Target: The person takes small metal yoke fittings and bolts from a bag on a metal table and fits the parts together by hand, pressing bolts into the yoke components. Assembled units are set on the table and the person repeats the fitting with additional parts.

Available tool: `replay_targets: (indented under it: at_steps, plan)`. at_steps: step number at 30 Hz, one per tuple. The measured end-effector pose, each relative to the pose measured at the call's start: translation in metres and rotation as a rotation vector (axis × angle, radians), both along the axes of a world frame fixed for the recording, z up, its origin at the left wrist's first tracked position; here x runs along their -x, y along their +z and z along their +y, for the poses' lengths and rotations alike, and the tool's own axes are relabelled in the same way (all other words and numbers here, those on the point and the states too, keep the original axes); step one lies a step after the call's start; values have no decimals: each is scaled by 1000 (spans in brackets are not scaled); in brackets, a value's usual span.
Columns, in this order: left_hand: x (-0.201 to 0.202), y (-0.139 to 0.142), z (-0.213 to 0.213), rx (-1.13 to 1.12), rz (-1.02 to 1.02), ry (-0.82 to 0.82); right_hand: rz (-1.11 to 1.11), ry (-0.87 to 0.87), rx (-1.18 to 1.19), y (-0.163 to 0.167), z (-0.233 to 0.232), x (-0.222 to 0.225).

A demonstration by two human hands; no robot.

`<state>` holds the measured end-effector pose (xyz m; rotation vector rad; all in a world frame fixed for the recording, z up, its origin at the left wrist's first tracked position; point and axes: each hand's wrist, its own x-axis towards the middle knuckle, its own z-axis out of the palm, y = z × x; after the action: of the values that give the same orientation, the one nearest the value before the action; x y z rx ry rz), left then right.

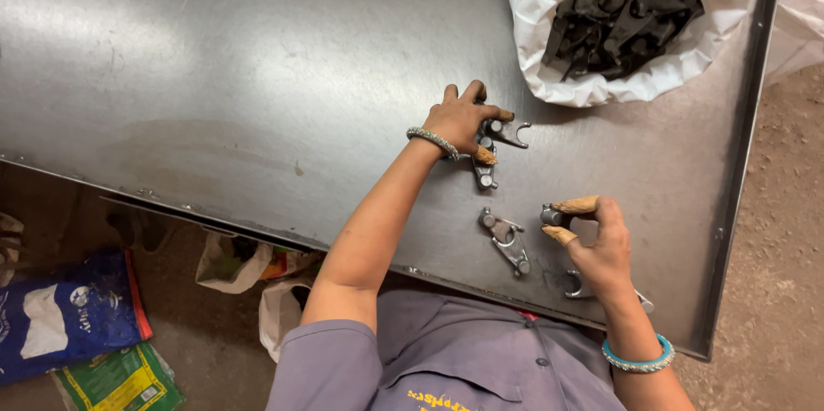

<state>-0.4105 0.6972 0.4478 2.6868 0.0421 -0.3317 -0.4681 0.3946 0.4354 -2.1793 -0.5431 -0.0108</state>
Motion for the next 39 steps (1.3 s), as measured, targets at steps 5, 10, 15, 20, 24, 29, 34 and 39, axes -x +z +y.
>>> replay_targets:
  at_steps: [5,10,15,20,24,29,34,39]
  plan:
    - [34,-4,-20,39,31,-18,22,62,-160,13,-15,23]
    - [90,-5,-45,157,-221,61,-64,121,-254,25,-19,38]
    - [163,9,-100,366,-597,305,35,110,-366,25,-13,47]
    - [184,5,-141,1435,-227,477,-22,87,-245,20,-8,59]
    - [185,-17,-142,1667,-106,521,17,82,-294,14,-8,76]
    - [186,-36,-137,1695,-76,535,304,114,-620,13,-13,85]
    - [188,-37,-132,1736,17,552,371,122,-655,20,-15,87]
    - [190,-31,-130,1713,-15,503,356,140,-671,21,-14,88]
